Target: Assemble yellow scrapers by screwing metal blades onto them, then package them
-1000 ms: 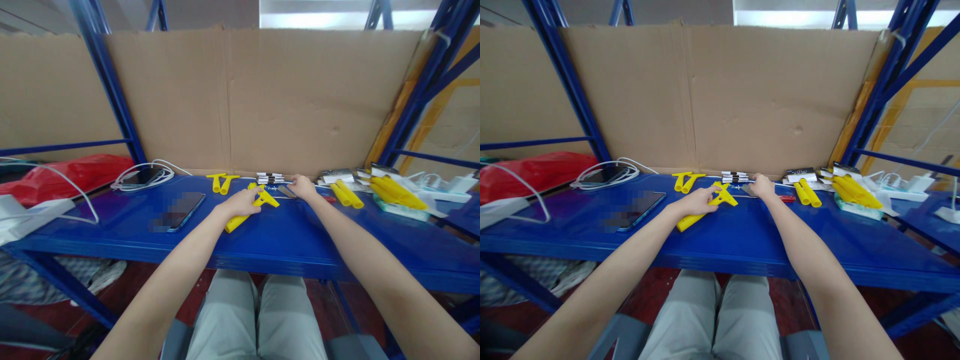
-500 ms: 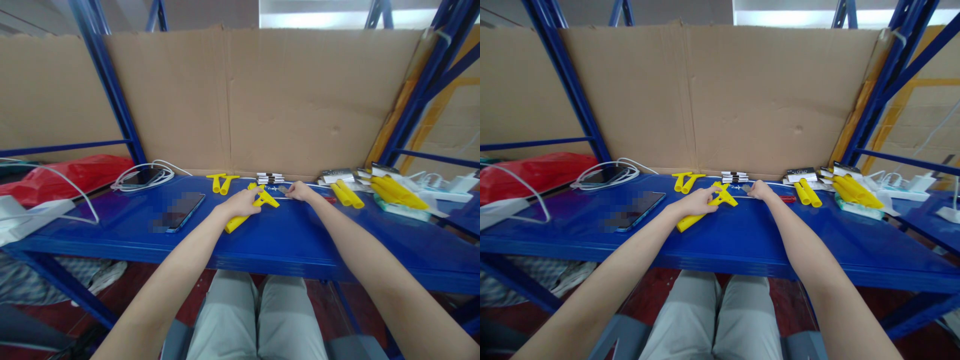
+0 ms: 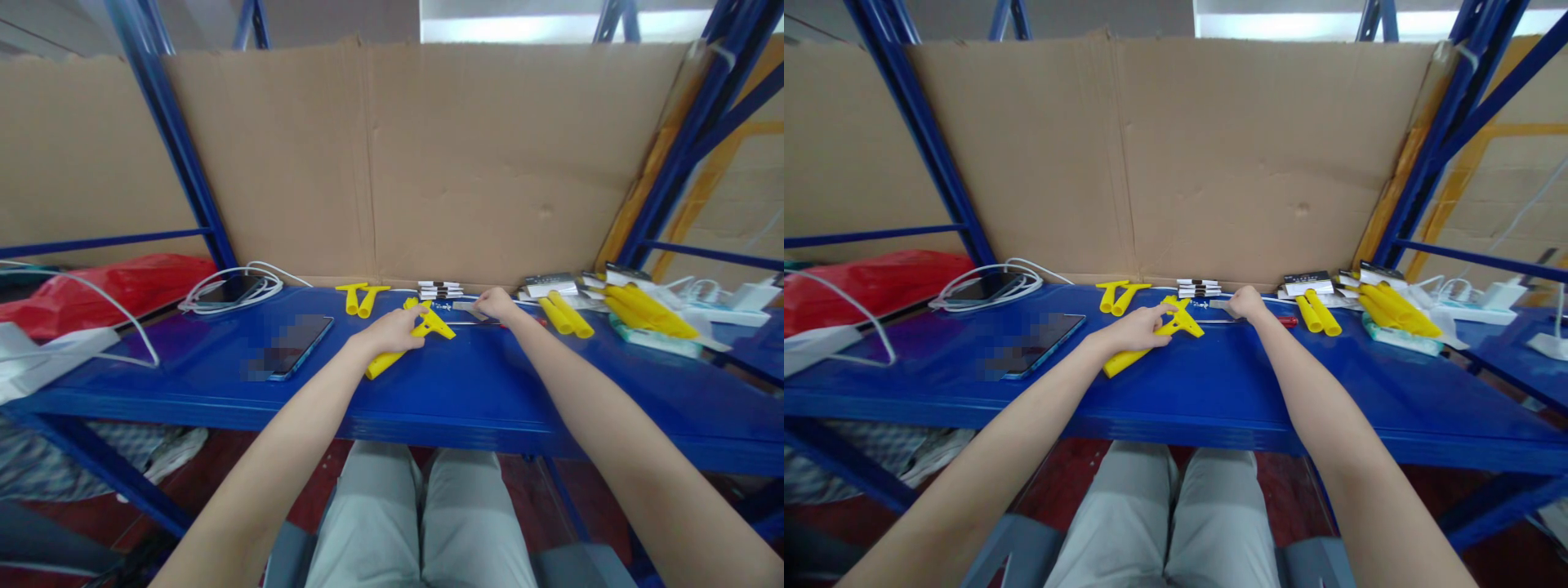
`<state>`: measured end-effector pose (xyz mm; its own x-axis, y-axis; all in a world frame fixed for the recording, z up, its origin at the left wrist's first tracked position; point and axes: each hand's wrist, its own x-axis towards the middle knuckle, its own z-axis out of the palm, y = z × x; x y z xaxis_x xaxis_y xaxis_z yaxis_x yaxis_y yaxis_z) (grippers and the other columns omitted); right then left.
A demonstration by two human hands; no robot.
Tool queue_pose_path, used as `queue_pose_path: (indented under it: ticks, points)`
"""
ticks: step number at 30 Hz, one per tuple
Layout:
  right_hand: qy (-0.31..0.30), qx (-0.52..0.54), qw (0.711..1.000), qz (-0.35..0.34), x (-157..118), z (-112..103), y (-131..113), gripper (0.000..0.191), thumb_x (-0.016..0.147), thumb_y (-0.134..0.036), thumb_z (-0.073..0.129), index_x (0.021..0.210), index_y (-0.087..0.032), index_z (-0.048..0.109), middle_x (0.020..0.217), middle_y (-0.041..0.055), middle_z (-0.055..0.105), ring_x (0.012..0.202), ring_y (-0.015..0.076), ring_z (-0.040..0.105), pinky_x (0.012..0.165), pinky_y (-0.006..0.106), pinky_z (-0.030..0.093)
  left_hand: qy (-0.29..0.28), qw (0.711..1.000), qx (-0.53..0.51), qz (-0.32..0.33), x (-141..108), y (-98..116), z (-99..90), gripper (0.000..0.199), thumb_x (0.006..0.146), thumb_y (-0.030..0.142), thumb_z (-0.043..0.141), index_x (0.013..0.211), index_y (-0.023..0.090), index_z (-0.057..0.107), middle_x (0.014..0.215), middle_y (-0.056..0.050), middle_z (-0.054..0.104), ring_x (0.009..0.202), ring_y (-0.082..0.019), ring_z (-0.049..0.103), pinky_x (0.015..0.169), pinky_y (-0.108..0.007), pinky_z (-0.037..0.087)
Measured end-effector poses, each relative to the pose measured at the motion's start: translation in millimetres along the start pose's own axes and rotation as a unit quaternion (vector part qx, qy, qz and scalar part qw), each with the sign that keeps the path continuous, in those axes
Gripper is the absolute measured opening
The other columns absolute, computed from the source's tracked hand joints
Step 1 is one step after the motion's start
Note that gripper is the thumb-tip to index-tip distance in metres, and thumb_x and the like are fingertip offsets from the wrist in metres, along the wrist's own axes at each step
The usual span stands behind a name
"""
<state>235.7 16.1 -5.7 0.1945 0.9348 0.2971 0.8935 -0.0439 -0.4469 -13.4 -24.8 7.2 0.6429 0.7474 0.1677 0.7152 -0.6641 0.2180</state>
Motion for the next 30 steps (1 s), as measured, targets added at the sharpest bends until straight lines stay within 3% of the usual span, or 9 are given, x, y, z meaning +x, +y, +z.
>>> queue_pose_path:
  ticks: [6, 10, 13, 22, 30]
  points:
    - [-0.005, 0.163, 0.986, 0.032, -18, -26, -28, 0.008, 0.073, -0.020, 0.064, 0.068, -0.013, 0.064, 0.062, 0.0009, 0.060, 0.059, 0.0114, 0.052, 0.056, 0.022, 0.040, -0.002, 1.000, -0.002, 0.018, 0, -3, 1.8, 0.062, 0.076, 0.027, 0.054, 0.136, 0.019, 0.039, 0.100, -0.006, 0.065, 0.091, -0.022, 0.062, 0.073, -0.026, 0.044]
    - [-0.111, 0.236, 0.965, 0.027, -35, -26, -47, 0.027, 0.076, -0.027, 0.063, 0.056, -0.017, 0.049, 0.046, -0.0070, 0.037, 0.042, 0.0056, 0.030, 0.042, 0.021, 0.025, 0.008, 1.000, 0.010, 0.008, -1, -3, 1.9, 0.062, 0.075, 0.022, 0.052, 0.135, 0.019, 0.039, 0.110, -0.008, 0.064, 0.098, -0.023, 0.061, 0.077, -0.027, 0.044]
    - [-0.179, 0.306, 0.935, -0.004, -46, -19, -53, 0.032, 0.079, -0.030, 0.061, 0.057, -0.019, 0.041, 0.048, -0.0079, 0.034, 0.041, 0.0047, 0.028, 0.041, 0.019, 0.024, 0.010, 1.000, 0.024, 0.008, -1, -3, 2.0, 0.064, 0.073, 0.022, 0.053, 0.135, 0.018, 0.038, 0.111, -0.010, 0.063, 0.097, -0.024, 0.062, 0.077, -0.028, 0.045]
    - [-0.203, 0.267, 0.942, -0.003, -50, -4, -53, 0.015, 0.079, -0.019, 0.058, 0.065, -0.017, 0.051, 0.048, -0.0046, 0.049, 0.042, 0.0057, 0.042, 0.041, 0.017, 0.030, 0.019, 0.999, 0.038, 0.019, 3, -9, 5.7, 0.072, 0.074, 0.021, 0.051, 0.142, 0.018, 0.027, 0.109, -0.012, 0.064, 0.093, -0.024, 0.063, 0.075, -0.029, 0.045]
    - [-0.240, 0.249, 0.938, -0.007, -46, -5, -45, 0.025, 0.076, -0.029, 0.066, 0.060, -0.016, 0.052, 0.042, -0.0041, 0.048, 0.038, 0.0051, 0.041, 0.039, 0.017, 0.032, 0.022, 0.999, 0.026, 0.029, 4, -9, 6.1, 0.069, 0.074, 0.018, 0.050, 0.141, 0.018, 0.032, 0.110, -0.010, 0.064, 0.095, -0.022, 0.062, 0.075, -0.026, 0.045]
